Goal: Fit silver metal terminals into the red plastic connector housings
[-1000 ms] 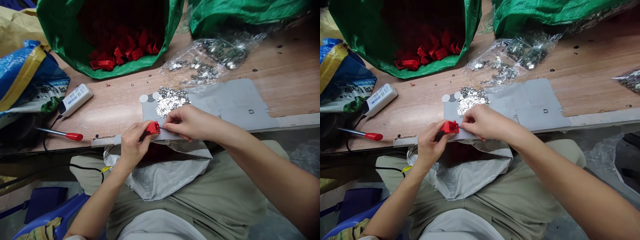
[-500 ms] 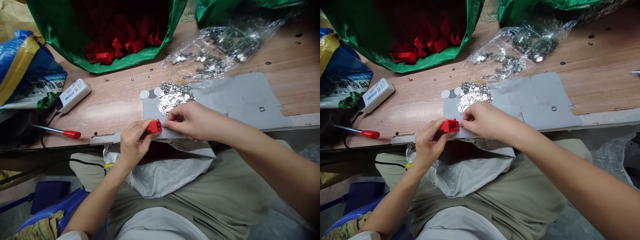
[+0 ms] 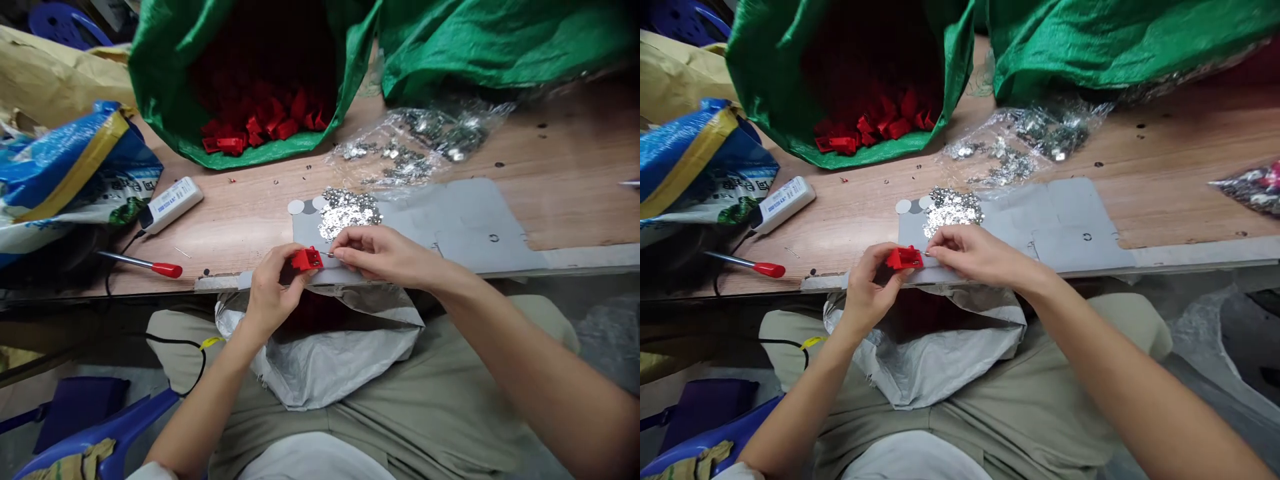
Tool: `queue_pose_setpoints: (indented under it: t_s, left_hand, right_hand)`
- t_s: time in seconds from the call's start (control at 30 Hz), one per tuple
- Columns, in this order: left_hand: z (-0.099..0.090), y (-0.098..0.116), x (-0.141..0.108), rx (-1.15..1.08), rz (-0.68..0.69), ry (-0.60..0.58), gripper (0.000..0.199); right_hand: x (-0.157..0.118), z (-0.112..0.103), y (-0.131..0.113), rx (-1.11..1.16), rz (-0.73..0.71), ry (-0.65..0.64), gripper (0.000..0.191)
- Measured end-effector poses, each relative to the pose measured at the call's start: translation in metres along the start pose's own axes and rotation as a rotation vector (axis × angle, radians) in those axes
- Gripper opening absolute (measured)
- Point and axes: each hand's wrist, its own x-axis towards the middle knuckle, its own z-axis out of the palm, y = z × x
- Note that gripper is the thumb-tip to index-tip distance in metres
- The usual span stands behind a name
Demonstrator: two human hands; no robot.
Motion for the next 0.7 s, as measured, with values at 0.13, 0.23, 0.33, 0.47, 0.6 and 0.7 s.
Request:
queue_pose_setpoints:
  t_s: [0.13, 0.23, 0.33, 0.47, 0.6, 0.7]
  left_hand:
    - [-0.009, 0.027, -0.002, -0.620, -0.399, 0.102, 0.039]
    - [-0.013, 0.049, -0.003, -1.099, -0.744, 0.138, 0.025]
    - [-0.011, 0.061, -0.004, -1.368, -1.019, 0.166, 0.019]
    - [-0.008, 0.065, -0.006, -1.515, -1.184, 0.155, 0.016]
    - [-0.009, 0.066, -0.008, -1.611, -1.195, 0.122, 0.017]
    - [-0.007, 0.066, -0.010, -1.682, -1.153, 0.085, 0.016]
  right_hand:
    - [-0.021, 0.018, 0.004, 0.057, -0.138, 0.257, 0.029]
    - [-0.036, 0.043, 0.001, 0.004, -0.236, 0.344, 0.032]
    - [-0.043, 0.063, -0.002, -0.130, -0.376, 0.356, 0.035]
    - [-0.039, 0.070, -0.005, -0.208, -0.562, 0.345, 0.042]
    - [-0.036, 0.067, -0.006, -0.219, -0.615, 0.347, 0.045]
    - [-0.039, 0.070, -0.006, -0.217, -0.625, 0.352, 0.046]
